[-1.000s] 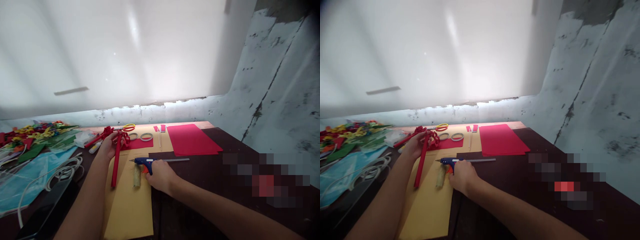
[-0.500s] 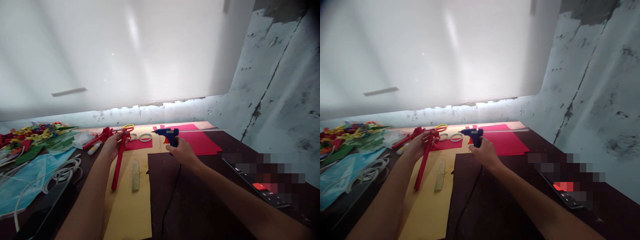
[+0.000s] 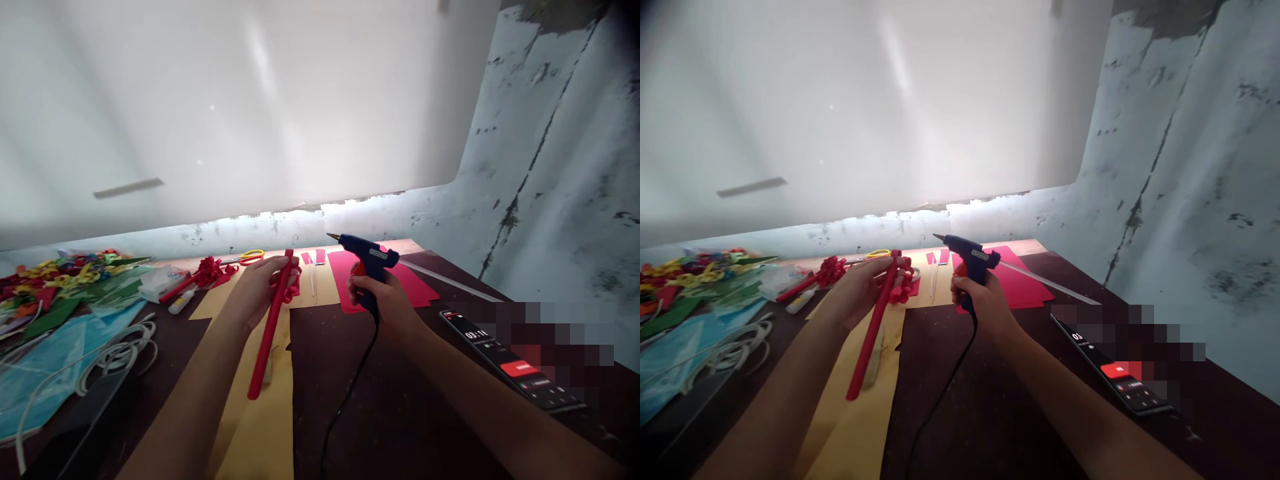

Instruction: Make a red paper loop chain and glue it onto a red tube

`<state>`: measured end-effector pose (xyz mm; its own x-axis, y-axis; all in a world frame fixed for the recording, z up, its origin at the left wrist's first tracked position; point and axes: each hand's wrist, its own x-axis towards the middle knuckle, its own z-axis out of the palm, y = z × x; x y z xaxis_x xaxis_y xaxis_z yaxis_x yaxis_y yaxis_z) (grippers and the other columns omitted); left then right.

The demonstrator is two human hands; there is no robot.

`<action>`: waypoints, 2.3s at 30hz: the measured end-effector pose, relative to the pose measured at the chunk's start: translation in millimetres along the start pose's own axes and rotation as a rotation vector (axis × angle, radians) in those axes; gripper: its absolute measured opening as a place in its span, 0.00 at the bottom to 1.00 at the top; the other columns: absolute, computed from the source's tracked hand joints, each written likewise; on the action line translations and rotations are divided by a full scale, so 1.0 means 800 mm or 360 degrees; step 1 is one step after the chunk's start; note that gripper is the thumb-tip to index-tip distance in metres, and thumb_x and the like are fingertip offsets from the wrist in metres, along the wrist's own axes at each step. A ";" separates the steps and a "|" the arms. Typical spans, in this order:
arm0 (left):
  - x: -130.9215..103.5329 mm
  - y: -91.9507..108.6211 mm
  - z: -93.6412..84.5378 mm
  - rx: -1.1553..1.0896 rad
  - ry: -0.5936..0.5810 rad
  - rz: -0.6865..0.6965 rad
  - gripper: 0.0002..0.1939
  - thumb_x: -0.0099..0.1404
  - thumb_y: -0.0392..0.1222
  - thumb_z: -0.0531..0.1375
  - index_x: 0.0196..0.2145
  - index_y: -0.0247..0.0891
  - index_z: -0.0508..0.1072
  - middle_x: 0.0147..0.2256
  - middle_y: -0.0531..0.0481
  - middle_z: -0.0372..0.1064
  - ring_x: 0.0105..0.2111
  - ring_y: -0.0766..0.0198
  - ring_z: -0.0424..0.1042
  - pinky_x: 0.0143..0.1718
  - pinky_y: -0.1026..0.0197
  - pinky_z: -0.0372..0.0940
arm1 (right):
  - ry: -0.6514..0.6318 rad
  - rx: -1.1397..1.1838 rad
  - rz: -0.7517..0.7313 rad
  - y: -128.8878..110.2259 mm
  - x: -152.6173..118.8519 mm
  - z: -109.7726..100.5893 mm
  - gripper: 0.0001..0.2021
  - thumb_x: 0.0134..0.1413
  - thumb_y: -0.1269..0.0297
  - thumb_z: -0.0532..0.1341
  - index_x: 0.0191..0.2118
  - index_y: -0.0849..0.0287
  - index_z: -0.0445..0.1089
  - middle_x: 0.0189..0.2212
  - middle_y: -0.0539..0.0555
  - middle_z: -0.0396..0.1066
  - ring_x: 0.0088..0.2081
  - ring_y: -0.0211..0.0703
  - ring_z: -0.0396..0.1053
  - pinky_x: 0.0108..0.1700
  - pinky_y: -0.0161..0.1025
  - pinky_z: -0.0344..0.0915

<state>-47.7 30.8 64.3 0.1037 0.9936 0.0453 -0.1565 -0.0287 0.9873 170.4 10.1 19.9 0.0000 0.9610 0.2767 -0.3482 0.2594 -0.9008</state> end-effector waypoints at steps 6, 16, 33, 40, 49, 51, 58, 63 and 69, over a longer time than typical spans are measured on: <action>0.004 -0.018 0.046 -0.0387 -0.0117 -0.0255 0.08 0.63 0.40 0.62 0.38 0.32 0.77 0.33 0.43 0.75 0.27 0.63 0.74 0.26 0.63 0.72 | 0.0069 0.0167 -0.0021 -0.001 0.003 -0.005 0.06 0.48 0.65 0.68 0.32 0.58 0.72 0.22 0.47 0.66 0.24 0.35 0.61 0.27 0.35 0.57; -0.007 -0.062 0.081 -0.0261 -0.0086 0.0012 0.15 0.59 0.48 0.66 0.39 0.34 0.79 0.30 0.47 0.72 0.27 0.66 0.70 0.27 0.64 0.66 | 0.0168 -0.0140 -0.0108 0.013 -0.003 -0.002 0.11 0.47 0.58 0.71 0.30 0.59 0.73 0.27 0.51 0.72 0.32 0.41 0.69 0.38 0.40 0.66; -0.017 -0.039 0.091 0.0906 0.0261 0.0546 0.14 0.61 0.48 0.63 0.40 0.38 0.82 0.35 0.46 0.80 0.31 0.58 0.76 0.31 0.60 0.67 | 0.0194 0.0039 -0.0106 0.023 0.002 0.001 0.12 0.43 0.60 0.73 0.30 0.59 0.72 0.28 0.50 0.71 0.31 0.40 0.67 0.37 0.39 0.65; -0.034 -0.020 0.093 0.1350 0.0231 0.0744 0.12 0.64 0.42 0.58 0.41 0.41 0.81 0.40 0.49 0.78 0.34 0.61 0.75 0.37 0.59 0.67 | 0.0158 0.0210 -0.0036 0.015 0.000 0.006 0.11 0.41 0.63 0.73 0.28 0.59 0.72 0.25 0.48 0.69 0.29 0.38 0.65 0.34 0.37 0.63; -0.045 -0.005 0.081 0.1085 0.0141 0.0678 0.13 0.59 0.38 0.62 0.43 0.43 0.76 0.35 0.49 0.77 0.25 0.62 0.73 0.26 0.62 0.64 | 0.0160 0.0255 -0.0014 0.010 -0.003 0.009 0.10 0.42 0.64 0.73 0.29 0.58 0.72 0.25 0.48 0.68 0.28 0.37 0.64 0.33 0.37 0.62; -0.043 0.002 0.077 0.1097 0.0155 0.0629 0.18 0.58 0.39 0.63 0.47 0.44 0.73 0.34 0.49 0.77 0.23 0.63 0.72 0.23 0.63 0.61 | 0.0149 0.0261 -0.0007 0.009 -0.004 0.010 0.11 0.41 0.63 0.73 0.29 0.58 0.71 0.25 0.48 0.69 0.28 0.38 0.65 0.33 0.37 0.62; -0.016 0.019 0.053 0.1273 -0.0121 0.0582 0.13 0.56 0.40 0.64 0.40 0.40 0.80 0.25 0.50 0.74 0.22 0.63 0.68 0.25 0.63 0.58 | 0.0071 0.0225 -0.0031 0.009 -0.007 0.012 0.10 0.43 0.64 0.71 0.29 0.58 0.70 0.24 0.47 0.68 0.27 0.37 0.64 0.33 0.37 0.61; 0.000 0.023 0.036 0.1448 -0.0171 0.0720 0.09 0.56 0.44 0.65 0.35 0.41 0.82 0.27 0.50 0.71 0.26 0.64 0.67 0.28 0.63 0.61 | 0.0092 0.0198 -0.0012 0.011 -0.007 0.012 0.10 0.42 0.64 0.71 0.30 0.58 0.71 0.24 0.46 0.68 0.27 0.37 0.64 0.32 0.37 0.61; 0.014 0.030 0.030 0.1120 -0.0456 0.0667 0.06 0.55 0.43 0.67 0.30 0.39 0.78 0.50 0.42 0.70 0.49 0.56 0.69 0.48 0.56 0.65 | 0.0033 0.0307 0.0058 0.005 -0.008 0.014 0.10 0.42 0.64 0.72 0.30 0.58 0.71 0.25 0.47 0.69 0.28 0.37 0.65 0.33 0.36 0.62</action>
<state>-26.3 38.8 92.5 0.4314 0.8229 0.3698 0.3970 -0.5412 0.7412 158.1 4.2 18.5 0.0031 0.9716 0.2364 -0.5214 0.2033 -0.8287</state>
